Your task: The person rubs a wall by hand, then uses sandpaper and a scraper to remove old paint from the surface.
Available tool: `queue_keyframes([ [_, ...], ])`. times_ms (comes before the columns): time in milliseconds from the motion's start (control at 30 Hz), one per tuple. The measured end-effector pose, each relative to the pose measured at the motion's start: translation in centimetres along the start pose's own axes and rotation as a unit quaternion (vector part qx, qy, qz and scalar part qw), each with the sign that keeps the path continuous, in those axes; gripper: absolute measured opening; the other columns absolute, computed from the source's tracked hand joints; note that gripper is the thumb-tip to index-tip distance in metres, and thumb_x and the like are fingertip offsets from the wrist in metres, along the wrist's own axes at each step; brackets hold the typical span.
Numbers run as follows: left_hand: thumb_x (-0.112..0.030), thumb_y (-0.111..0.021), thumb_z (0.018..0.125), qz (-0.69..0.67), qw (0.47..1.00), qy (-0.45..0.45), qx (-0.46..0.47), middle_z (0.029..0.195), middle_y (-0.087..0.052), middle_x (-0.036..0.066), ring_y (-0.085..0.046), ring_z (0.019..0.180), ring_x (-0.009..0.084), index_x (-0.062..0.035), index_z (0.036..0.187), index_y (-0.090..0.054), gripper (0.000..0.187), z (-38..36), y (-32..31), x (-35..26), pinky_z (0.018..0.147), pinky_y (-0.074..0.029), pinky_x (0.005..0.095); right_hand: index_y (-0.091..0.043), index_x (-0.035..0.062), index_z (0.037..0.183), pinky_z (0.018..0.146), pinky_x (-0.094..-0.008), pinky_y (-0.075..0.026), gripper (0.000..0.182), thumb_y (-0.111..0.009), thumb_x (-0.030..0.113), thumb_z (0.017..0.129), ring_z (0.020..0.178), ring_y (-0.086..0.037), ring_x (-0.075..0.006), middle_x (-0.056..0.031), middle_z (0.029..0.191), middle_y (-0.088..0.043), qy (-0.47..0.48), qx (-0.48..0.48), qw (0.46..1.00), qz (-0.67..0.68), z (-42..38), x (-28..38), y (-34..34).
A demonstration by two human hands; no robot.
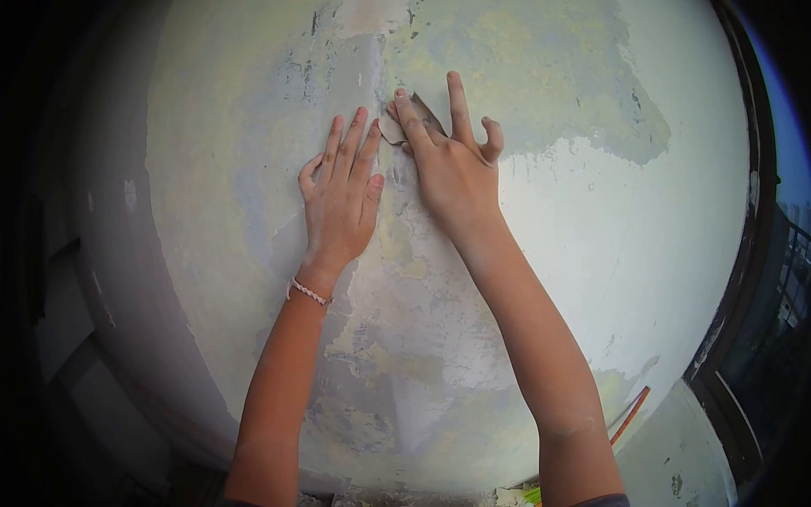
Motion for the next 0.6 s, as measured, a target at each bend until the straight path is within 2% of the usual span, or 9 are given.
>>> queue_keyframes([
  [167,-0.025,-0.041,0.107,-0.006,1.000,-0.002,-0.015,0.173,-0.028,0.000,-0.025,0.158,0.0230,-0.0213,0.165,-0.032,0.059,-0.1,0.2,0.1,0.118,-0.020,0.0444,-0.038,0.0270,0.163,0.114,-0.0453,-0.006,0.063,-0.058,0.038,0.103,0.158,-0.026,-0.0153,0.0060,0.139,-0.069,-0.024,0.056,0.998,-0.008,-7.4,1.2,0.9],
  [267,-0.026,-0.041,0.107,-0.002,1.000,-0.005,-0.019,0.173,-0.028,0.000,-0.026,0.158,0.0229,-0.0221,0.165,-0.032,0.059,-0.4,0.2,-0.1,0.118,-0.020,0.0445,-0.036,0.0271,0.164,0.112,-0.0450,-0.009,0.065,-0.057,0.040,0.104,0.158,-0.027,-0.0159,0.0060,0.140,-0.068,-0.031,0.098,0.993,-0.061,-12.2,1.3,1.7],
  [400,-0.027,-0.040,0.108,0.000,1.000,-0.004,-0.018,0.173,-0.027,0.000,-0.026,0.158,0.0231,-0.0225,0.166,-0.032,0.058,-0.2,0.2,0.1,0.118,-0.020,0.0449,-0.035,0.0266,0.164,0.112,-0.0449,-0.007,0.067,-0.058,0.040,0.103,0.159,-0.025,-0.0174,0.0090,0.143,-0.066,-0.055,0.075,0.995,-0.032,-10.6,1.2,1.8],
  [500,-0.029,-0.039,0.108,0.003,1.000,0.000,-0.014,0.173,-0.027,0.000,-0.025,0.158,0.0233,-0.0225,0.166,-0.032,0.058,-0.1,0.1,0.1,0.118,-0.019,0.0453,-0.033,0.0262,0.165,0.114,-0.0450,-0.004,0.062,-0.053,0.037,0.107,0.161,-0.018,-0.0170,0.0118,0.143,-0.066,-0.035,0.051,0.997,-0.053,-8.7,1.5,1.0],
  [600,-0.029,-0.038,0.108,0.008,1.000,0.001,-0.005,0.173,-0.027,0.001,-0.025,0.158,0.0233,-0.0229,0.165,-0.032,0.058,-0.1,-0.1,0.0,0.118,-0.019,0.0454,-0.035,0.0257,0.164,0.117,-0.0446,0.003,0.066,-0.059,0.033,0.103,0.160,-0.023,-0.0151,0.0085,0.148,-0.063,-0.044,0.012,0.999,0.021,-5.3,1.8,0.6],
])
Point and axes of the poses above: each hand's wrist, its own z-axis towards the middle knuckle, its own y-axis out of the back of the hand, x = y × z, the point moved 6 cm from there along z, towards the middle knuckle
